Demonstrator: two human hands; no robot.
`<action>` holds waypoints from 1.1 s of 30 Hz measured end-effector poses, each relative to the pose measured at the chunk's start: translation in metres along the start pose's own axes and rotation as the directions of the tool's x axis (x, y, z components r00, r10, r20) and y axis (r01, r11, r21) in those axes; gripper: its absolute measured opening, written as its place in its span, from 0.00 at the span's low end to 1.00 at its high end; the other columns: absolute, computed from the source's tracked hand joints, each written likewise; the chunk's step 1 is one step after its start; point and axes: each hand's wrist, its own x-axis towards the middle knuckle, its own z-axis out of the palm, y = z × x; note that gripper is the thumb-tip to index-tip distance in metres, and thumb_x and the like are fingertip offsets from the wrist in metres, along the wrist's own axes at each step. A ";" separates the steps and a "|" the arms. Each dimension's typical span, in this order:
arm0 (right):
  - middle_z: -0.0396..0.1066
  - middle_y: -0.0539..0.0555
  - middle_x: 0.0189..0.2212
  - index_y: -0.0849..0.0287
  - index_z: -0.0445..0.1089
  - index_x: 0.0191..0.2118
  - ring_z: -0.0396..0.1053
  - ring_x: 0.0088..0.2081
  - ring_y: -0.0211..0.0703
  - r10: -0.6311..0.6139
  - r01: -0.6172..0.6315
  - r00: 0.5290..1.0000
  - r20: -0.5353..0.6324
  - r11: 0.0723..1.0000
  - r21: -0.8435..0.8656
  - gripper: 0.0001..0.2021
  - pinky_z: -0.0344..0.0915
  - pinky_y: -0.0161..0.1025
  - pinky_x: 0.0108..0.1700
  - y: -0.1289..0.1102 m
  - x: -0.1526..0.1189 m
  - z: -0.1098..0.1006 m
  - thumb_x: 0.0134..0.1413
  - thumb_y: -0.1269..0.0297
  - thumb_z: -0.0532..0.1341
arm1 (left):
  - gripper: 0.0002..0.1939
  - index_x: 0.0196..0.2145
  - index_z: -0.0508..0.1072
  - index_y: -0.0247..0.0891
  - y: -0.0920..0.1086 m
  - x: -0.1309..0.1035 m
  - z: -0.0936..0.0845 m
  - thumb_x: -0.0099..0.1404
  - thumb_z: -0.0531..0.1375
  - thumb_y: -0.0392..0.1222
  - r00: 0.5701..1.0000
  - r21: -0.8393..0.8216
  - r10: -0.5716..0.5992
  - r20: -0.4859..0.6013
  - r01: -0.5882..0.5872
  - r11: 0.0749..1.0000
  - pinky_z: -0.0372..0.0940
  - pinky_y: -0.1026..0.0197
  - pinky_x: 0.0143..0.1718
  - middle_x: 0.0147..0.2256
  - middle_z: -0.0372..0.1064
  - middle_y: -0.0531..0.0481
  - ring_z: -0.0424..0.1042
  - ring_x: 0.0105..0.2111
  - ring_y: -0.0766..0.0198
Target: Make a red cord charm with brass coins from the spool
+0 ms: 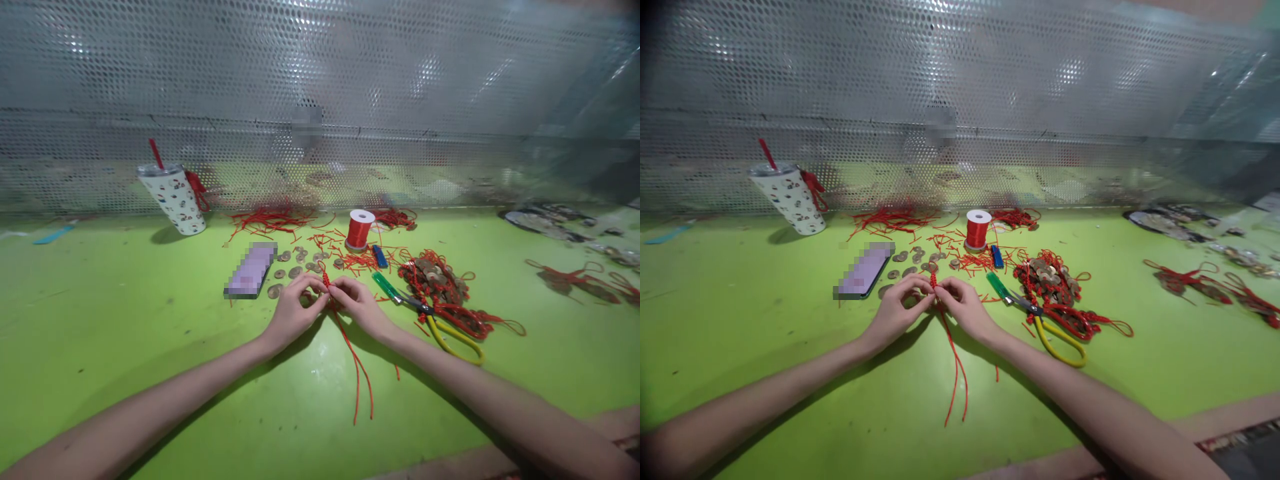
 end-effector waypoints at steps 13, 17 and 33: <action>0.64 0.49 0.30 0.55 0.68 0.36 0.63 0.31 0.39 -0.018 0.018 1.000 -0.014 1.000 0.021 0.14 0.63 0.37 0.33 0.005 0.000 -0.002 0.60 0.49 0.62 | 0.05 0.38 0.74 0.39 -0.001 -0.001 0.000 0.65 0.64 0.41 0.997 0.052 0.023 -0.074 -0.019 0.998 0.66 0.61 0.38 0.39 0.73 0.48 0.71 0.38 0.61; 0.65 0.50 0.32 0.55 0.69 0.37 0.64 0.34 0.41 -0.044 0.044 0.999 -0.017 0.999 -0.009 0.13 0.64 0.38 0.35 0.006 -0.001 -0.003 0.61 0.51 0.61 | 0.06 0.39 0.75 0.39 0.000 -0.001 -0.001 0.66 0.63 0.42 0.998 0.042 -0.001 -0.066 0.004 0.999 0.66 0.60 0.39 0.40 0.73 0.48 0.72 0.37 0.61; 0.64 0.49 0.30 0.55 0.69 0.36 0.62 0.32 0.40 -0.045 0.047 0.998 -0.034 0.998 0.046 0.12 0.60 0.38 0.34 0.005 -0.001 -0.002 0.61 0.52 0.62 | 0.05 0.37 0.79 0.40 0.001 -0.001 -0.002 0.66 0.64 0.42 0.994 0.072 0.062 -0.088 -0.056 0.996 0.65 0.59 0.40 0.39 0.73 0.48 0.72 0.42 0.59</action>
